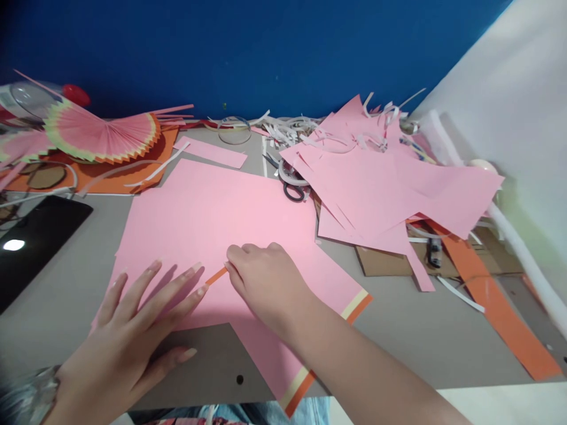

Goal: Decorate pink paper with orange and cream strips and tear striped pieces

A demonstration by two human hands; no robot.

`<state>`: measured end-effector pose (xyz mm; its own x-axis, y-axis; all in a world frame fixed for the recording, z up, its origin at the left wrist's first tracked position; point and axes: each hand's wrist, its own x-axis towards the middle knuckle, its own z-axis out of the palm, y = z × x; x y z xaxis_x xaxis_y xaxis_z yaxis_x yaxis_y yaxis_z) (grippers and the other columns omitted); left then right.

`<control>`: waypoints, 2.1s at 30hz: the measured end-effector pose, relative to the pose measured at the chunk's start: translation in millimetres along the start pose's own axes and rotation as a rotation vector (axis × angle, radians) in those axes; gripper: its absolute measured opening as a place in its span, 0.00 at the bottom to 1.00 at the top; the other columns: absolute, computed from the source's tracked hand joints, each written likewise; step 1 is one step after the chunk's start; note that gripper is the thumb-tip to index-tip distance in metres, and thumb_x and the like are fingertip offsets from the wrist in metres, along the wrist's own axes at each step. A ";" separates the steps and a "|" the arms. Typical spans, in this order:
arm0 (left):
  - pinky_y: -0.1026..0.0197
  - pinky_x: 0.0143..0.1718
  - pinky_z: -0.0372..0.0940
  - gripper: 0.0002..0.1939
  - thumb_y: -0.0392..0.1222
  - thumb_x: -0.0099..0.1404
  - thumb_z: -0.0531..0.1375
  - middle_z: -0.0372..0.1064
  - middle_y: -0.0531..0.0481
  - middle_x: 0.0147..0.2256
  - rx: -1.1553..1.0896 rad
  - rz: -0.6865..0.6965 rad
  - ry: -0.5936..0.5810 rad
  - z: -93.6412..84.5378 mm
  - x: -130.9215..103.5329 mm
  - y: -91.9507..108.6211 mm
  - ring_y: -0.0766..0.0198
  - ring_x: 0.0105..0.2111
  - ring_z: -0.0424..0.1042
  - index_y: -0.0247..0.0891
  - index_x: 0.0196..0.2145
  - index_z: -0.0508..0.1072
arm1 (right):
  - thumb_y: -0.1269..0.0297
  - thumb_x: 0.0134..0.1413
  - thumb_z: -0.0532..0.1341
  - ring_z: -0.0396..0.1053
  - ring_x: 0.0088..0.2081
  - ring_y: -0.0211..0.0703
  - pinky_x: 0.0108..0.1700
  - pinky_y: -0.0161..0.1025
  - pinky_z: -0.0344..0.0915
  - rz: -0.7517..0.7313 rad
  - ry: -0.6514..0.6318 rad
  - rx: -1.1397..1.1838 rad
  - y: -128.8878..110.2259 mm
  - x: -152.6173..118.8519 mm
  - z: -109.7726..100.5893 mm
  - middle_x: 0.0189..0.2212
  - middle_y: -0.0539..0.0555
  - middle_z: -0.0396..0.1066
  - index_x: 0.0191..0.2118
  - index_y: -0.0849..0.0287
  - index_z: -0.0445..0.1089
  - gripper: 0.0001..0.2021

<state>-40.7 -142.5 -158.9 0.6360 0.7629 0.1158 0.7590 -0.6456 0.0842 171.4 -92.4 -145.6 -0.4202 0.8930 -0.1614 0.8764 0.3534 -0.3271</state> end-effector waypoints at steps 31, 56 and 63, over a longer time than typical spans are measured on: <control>0.46 0.58 0.35 0.39 0.59 0.61 0.49 0.42 0.41 0.62 -0.040 0.091 -0.023 16.6 16.7 29.6 0.47 0.61 0.41 0.26 0.60 0.50 | 0.66 0.51 0.50 0.60 0.17 0.36 0.20 0.35 0.50 0.170 -0.576 0.014 -3.7 28.0 -73.4 0.18 0.50 0.68 0.18 0.59 0.63 0.14; 0.51 0.57 0.41 0.35 0.58 0.60 0.50 0.54 0.39 0.58 -0.073 0.297 0.049 12.9 10.5 60.4 0.48 0.57 0.51 0.28 0.57 0.58 | 0.68 0.50 0.50 0.51 0.13 0.33 0.19 0.37 0.50 0.174 -0.622 -0.056 -21.9 23.7 -88.4 0.12 0.50 0.59 0.16 0.59 0.57 0.14; 0.49 0.58 0.39 0.43 0.61 0.59 0.50 0.42 0.34 0.62 -0.017 0.125 -0.004 12.3 3.3 28.5 0.45 0.60 0.44 0.23 0.60 0.49 | 0.71 0.50 0.51 0.57 0.10 0.37 0.18 0.36 0.54 0.171 -0.580 -0.089 -25.7 30.1 -86.4 0.05 0.51 0.59 0.13 0.61 0.61 0.17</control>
<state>-15.2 -158.0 -168.4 0.7258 0.6769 0.1226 0.6716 -0.7358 0.0864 156.5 -50.5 -61.6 -0.3094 0.6503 -0.6938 0.9485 0.2631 -0.1764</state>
